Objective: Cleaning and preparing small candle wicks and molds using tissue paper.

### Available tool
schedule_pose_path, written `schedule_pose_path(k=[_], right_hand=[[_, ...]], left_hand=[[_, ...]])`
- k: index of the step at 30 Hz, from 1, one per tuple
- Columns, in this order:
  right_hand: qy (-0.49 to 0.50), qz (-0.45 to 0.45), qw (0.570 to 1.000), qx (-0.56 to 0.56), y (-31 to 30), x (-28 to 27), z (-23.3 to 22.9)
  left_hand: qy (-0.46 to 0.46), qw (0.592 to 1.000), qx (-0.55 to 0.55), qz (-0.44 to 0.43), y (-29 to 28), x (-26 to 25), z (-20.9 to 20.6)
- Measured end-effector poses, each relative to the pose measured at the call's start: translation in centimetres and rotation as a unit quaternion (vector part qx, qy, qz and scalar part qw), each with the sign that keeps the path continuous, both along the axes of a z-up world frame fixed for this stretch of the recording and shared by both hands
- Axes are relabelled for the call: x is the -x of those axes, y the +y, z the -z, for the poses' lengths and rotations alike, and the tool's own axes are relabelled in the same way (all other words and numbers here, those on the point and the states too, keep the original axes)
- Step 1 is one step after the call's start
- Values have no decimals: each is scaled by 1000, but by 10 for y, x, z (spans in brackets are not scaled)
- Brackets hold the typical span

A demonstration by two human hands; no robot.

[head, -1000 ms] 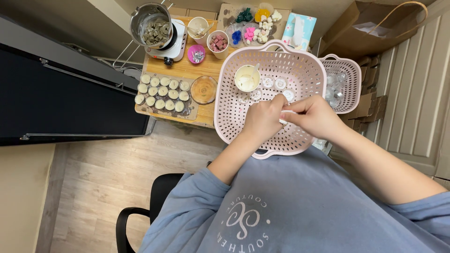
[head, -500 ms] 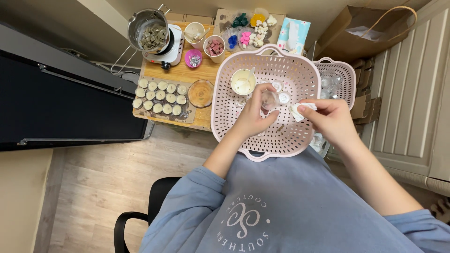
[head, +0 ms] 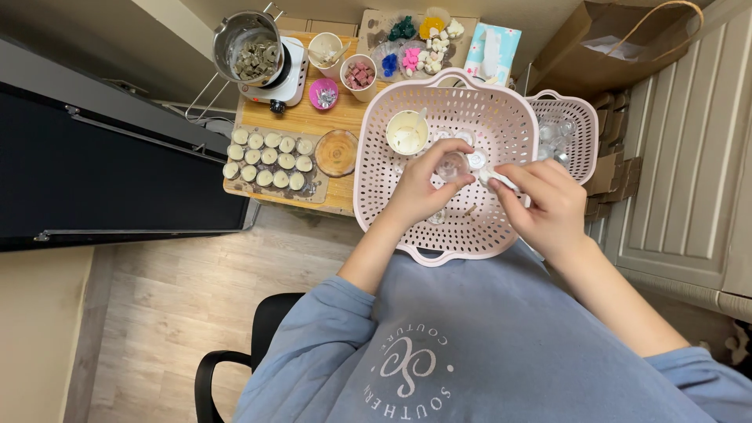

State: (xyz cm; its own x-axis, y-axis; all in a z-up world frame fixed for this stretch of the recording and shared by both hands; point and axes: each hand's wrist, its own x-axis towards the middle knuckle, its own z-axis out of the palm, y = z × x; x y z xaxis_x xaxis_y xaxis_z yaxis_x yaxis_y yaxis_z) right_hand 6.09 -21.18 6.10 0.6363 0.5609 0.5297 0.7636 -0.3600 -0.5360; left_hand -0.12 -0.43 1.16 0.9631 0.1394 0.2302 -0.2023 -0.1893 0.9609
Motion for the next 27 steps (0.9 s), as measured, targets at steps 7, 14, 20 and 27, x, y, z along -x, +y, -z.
schedule_pose_path(k=[7, 14, 20, 27], right_hand=[[-59, -39, 993, 91, 21, -2, -18], [14, -66, 992, 103, 32, 1, 6], [490, -4, 871, 11, 44, -6, 20], [763, -8, 613, -206, 29, -23, 47]], left_hand=[[-68, 974, -212, -45, -4, -8, 5], [-86, 953, -282, -75, -8, -10, 7], [-51, 951, -288, -100, -18, -6, 15], [-13, 958, -224, -179, -23, -8, 23]])
